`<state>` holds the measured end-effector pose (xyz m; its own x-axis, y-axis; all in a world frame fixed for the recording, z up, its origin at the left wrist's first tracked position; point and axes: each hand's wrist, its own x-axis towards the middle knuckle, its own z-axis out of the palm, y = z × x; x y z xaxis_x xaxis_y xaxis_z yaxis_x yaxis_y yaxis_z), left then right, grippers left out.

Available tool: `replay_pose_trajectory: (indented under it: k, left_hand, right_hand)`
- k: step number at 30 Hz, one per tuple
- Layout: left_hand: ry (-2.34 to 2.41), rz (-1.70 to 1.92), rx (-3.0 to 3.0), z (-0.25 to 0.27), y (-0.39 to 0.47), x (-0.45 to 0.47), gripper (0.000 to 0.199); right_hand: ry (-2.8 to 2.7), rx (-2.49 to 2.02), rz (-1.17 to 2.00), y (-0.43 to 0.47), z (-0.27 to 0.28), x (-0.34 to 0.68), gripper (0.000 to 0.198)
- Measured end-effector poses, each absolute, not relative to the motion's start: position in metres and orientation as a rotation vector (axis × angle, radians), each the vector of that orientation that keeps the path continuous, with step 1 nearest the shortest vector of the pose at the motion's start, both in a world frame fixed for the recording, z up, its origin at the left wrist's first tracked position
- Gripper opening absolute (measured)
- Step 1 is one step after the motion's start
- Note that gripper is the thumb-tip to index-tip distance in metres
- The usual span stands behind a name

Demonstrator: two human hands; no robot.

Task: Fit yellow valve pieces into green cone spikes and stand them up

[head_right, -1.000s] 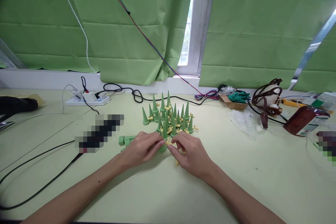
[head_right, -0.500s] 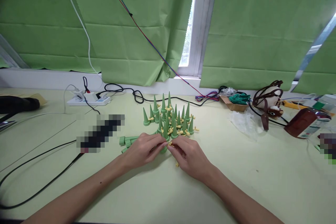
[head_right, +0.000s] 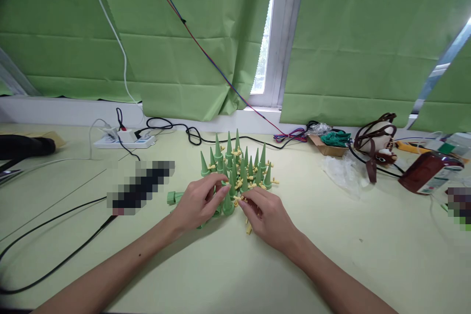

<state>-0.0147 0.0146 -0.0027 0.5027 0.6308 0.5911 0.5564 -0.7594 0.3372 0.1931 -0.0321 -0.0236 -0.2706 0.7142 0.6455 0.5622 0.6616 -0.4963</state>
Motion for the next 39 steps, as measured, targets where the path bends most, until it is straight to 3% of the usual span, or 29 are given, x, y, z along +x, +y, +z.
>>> replay_pose_trajectory:
  k: [6, 14, 39]
  left_hand:
    - [1.027, 0.874, 2.738, -0.0020, 0.0138, -0.0136, 0.033]
    - [0.991, 0.719, 2.751, -0.0021, 0.0131, -0.0123, 0.032]
    - [0.959, 0.943, 2.464, -0.0041, 0.0068, -0.0087, 0.032]
  right_hand:
    - [-1.926, -1.015, 0.182, -0.0302, -0.0247, 0.1939, 0.016]
    - [-1.909, -1.051, 0.208, -0.0286, -0.0254, 0.1945, 0.018]
    - [-2.045, -1.025, 0.353, -0.0296, -0.0275, 0.1937, 0.021]
